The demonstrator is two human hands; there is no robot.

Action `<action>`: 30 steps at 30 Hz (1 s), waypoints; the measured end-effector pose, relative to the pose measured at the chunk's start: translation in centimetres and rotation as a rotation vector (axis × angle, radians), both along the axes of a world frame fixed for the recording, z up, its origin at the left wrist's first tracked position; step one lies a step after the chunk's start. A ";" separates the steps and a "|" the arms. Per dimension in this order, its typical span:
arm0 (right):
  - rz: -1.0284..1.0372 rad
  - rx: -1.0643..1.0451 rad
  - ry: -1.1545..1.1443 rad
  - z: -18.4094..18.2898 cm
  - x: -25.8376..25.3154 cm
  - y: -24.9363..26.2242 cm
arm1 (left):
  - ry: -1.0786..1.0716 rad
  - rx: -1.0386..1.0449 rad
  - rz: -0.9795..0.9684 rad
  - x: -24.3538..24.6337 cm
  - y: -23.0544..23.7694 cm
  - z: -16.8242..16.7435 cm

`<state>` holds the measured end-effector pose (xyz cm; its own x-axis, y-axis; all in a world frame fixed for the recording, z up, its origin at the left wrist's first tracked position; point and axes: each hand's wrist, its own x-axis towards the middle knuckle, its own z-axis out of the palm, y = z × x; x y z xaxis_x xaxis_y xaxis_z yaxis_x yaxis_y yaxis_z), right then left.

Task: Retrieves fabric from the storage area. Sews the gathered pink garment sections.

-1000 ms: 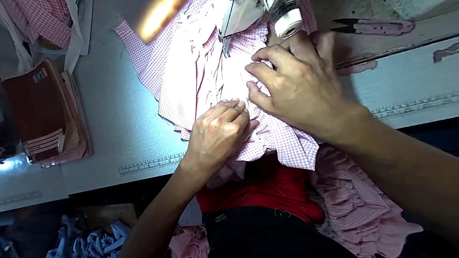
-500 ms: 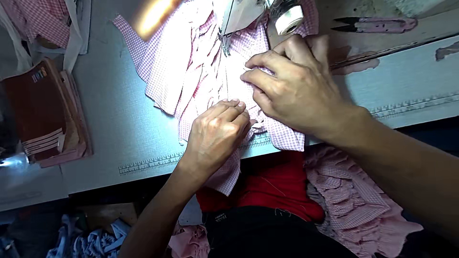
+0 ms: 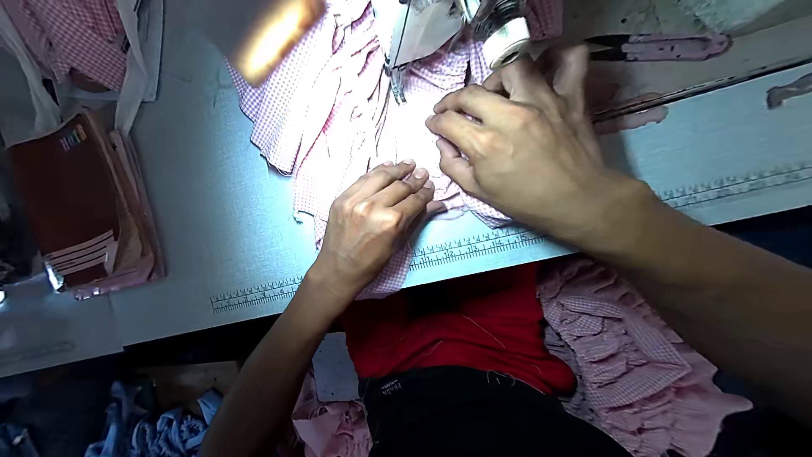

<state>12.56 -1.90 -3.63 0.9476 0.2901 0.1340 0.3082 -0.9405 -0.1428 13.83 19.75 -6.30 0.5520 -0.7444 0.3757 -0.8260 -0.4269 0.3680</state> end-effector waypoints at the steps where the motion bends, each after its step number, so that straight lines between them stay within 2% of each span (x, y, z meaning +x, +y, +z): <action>1: -0.010 -0.001 0.015 0.0 0.3 0.1 | -0.010 -0.012 -0.004 0.5 0.0 -0.2; 7: -0.082 -0.046 -0.014 -0.3 3.1 -0.1 | -0.050 0.019 0.001 3.5 0.3 -0.6; 11: -0.162 -0.014 -0.110 -1.3 4.8 -0.4 | -0.002 0.014 -0.015 5.6 0.1 -0.7; 16: -0.188 0.005 -0.223 -0.4 2.8 1.1 | 0.016 0.015 0.008 6.5 -0.1 -0.3; 19: -0.139 0.074 -0.125 -1.3 1.2 1.2 | -0.026 0.007 0.031 6.9 -0.2 -0.6; 25: -0.148 0.061 -0.072 -1.8 1.8 0.2 | -0.296 0.013 -0.003 7.5 -1.3 -0.6; 30: -0.141 0.062 -0.095 -1.7 2.9 -0.9 | -0.205 -0.071 0.010 5.3 -0.9 -0.7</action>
<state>15.46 -2.84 -5.34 0.9605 0.1442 0.2380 0.1891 -0.9657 -0.1782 19.12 18.87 -7.03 0.4662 -0.7068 0.5321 -0.8824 -0.4144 0.2226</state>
